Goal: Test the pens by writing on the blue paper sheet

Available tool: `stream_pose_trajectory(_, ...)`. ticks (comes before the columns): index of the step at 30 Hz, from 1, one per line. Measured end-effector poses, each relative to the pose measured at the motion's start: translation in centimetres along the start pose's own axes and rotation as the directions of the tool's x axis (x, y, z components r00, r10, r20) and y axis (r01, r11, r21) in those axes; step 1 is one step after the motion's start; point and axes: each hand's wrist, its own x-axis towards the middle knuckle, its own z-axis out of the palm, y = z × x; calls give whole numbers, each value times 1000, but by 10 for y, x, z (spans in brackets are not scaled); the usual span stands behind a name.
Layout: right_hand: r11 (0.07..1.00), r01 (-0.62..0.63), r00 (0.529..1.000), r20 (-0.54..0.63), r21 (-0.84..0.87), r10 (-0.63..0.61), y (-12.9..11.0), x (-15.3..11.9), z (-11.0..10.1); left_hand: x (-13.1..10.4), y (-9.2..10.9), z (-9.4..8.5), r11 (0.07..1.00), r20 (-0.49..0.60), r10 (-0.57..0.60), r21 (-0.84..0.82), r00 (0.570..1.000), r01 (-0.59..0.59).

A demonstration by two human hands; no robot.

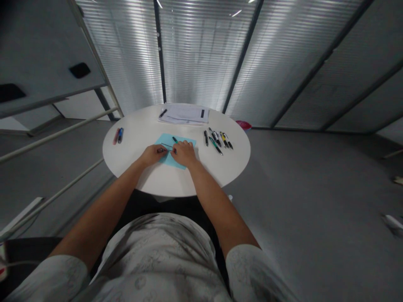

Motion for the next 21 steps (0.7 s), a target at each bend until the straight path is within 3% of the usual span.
stream_pose_trajectory(5, 1000, -14, 1000, 12, 25, 13, 1, 1, 0, 0, -2, 0, 993, -19, -54, -104, 998, 52)
stream_pose_trajectory(12, 995, -27, 1000, -6, 99, 28, 4, 1, 2, 2, -6, 1, 925, -71, -120, -371, 990, 86)
stream_pose_trajectory(21, 926, 4, 983, -172, 379, 66, 16, 7, 10, 6, -14, -2, 766, -231, -270, -640, 935, 63)
